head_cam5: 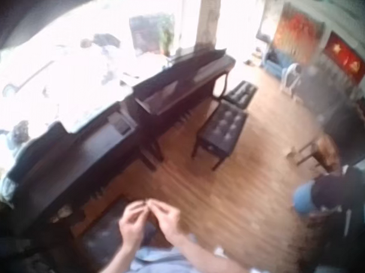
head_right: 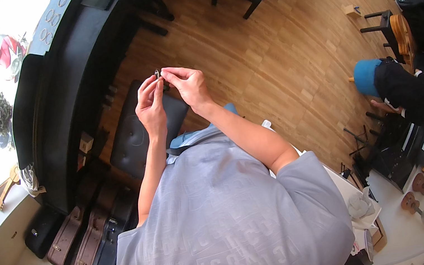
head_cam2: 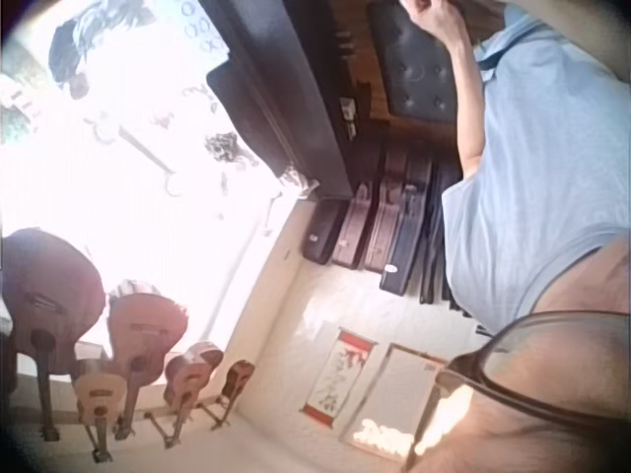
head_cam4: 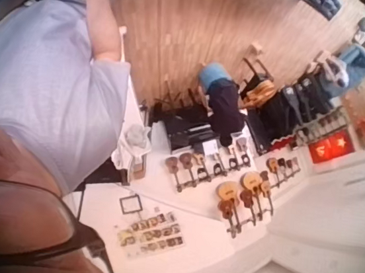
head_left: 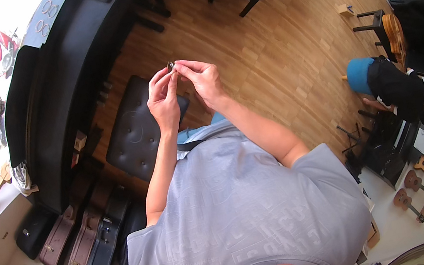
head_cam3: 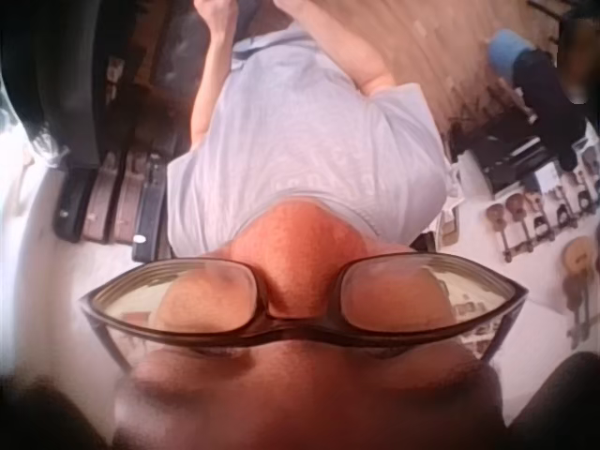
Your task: The person sits on a piano bench and repeatedly bends and shapes small metal wire rings by hand. They pick up a wire, bend it into a loop, and place it on the piano before repeating the process with additional wires.
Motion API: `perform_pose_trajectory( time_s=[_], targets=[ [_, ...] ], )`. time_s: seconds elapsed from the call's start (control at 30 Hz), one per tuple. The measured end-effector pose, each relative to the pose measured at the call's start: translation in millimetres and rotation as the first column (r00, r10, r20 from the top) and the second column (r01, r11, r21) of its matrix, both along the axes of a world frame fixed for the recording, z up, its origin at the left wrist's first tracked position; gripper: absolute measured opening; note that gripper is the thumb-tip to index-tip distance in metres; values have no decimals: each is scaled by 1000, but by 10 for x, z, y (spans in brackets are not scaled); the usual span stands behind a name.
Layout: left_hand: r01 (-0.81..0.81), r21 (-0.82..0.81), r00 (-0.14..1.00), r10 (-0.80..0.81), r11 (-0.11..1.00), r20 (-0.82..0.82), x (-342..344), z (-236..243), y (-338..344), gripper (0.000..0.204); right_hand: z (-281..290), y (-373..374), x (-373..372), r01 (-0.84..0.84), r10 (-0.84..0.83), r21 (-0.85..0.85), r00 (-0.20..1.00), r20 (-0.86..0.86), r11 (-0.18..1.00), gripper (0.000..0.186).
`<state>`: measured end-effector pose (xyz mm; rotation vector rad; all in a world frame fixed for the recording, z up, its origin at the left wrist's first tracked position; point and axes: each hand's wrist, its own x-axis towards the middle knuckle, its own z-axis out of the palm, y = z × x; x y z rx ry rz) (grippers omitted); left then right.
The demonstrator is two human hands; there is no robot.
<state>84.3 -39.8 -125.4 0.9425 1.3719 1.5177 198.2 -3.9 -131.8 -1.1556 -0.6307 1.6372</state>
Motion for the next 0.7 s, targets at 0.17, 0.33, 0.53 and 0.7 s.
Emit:
perform_pose_trajectory(
  time_s=[0.17, 0.33, 0.53, 0.7],
  targets=[
    [25, -43, 997, -28, 999, -76, 213, -20, 72, 14, -25, 115, 192, -14, 14, -5, 999, -36, 1000, 29],
    [41, 5, 993, -40, 999, -109, 399, -23, 94, 13, -46, 196, 306, 14, -21, -52, 990, -142, 999, 22],
    [16, 35, 975, -7, 999, -224, 545, -65, 85, 14, -12, 195, 374, 23, -38, -132, 994, -107, 991, 18],
    [21, 39, 976, -12, 999, -218, 579, -109, 69, 14, -43, 149, 394, 43, -61, -113, 985, -160, 993, 21]
  ],
)
